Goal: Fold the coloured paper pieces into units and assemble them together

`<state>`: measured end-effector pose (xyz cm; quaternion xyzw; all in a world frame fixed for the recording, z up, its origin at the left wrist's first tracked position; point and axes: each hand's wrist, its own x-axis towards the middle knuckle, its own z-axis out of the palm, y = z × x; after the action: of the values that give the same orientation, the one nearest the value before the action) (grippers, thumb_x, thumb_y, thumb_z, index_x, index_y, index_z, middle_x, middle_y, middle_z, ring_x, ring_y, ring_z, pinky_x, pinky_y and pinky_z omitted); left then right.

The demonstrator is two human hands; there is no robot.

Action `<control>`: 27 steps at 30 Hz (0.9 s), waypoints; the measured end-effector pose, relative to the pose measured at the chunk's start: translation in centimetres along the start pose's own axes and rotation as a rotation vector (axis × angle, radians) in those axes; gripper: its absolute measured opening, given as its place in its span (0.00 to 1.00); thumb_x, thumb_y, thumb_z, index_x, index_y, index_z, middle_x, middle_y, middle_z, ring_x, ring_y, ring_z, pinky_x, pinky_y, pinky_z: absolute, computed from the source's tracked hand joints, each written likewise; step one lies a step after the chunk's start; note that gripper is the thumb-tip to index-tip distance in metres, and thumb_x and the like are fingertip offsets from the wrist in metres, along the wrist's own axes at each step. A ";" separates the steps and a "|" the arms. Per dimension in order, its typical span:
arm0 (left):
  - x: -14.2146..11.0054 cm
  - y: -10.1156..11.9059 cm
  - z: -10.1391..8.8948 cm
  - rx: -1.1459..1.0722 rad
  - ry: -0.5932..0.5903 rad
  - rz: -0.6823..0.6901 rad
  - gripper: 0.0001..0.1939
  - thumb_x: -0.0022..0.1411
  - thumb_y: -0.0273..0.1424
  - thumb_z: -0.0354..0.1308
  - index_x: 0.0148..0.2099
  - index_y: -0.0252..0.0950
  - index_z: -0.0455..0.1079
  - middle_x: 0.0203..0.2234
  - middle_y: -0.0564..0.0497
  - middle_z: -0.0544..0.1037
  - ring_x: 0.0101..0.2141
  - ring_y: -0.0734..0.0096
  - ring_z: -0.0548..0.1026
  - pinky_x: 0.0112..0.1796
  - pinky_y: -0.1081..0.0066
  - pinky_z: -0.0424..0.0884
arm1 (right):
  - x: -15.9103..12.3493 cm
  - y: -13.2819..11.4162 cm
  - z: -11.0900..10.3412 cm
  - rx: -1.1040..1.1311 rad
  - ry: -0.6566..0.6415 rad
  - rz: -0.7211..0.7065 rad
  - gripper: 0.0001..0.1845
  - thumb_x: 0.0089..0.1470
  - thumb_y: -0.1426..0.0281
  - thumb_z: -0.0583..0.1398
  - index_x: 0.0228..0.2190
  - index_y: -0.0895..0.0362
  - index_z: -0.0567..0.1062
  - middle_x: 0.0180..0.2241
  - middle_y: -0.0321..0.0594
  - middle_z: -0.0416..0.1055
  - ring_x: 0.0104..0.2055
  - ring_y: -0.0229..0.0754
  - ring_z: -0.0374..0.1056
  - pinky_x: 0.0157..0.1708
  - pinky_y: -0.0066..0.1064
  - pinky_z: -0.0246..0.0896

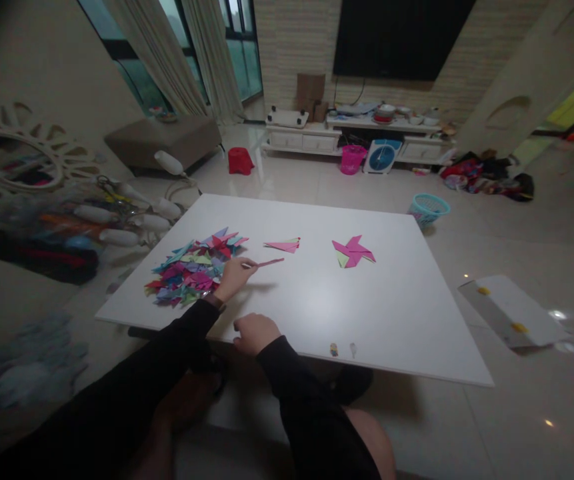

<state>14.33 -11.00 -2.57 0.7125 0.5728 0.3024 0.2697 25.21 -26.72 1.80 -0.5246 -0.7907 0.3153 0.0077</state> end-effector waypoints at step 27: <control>8.3 1.2 3.8 0.170 -0.086 0.176 0.16 0.60 0.20 0.54 0.48 0.38 0.73 0.48 0.44 0.75 0.46 0.61 0.75 0.48 0.64 0.70 | 2.2 -0.3 1.4 -0.069 -0.154 0.044 0.21 0.60 0.66 0.57 0.52 0.58 0.76 0.49 0.53 0.77 0.51 0.53 0.74 0.47 0.39 0.66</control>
<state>19.27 -3.24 -3.22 0.7926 0.5194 0.2446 0.2051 23.51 -25.68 0.17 -0.5159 -0.7878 0.3273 -0.0782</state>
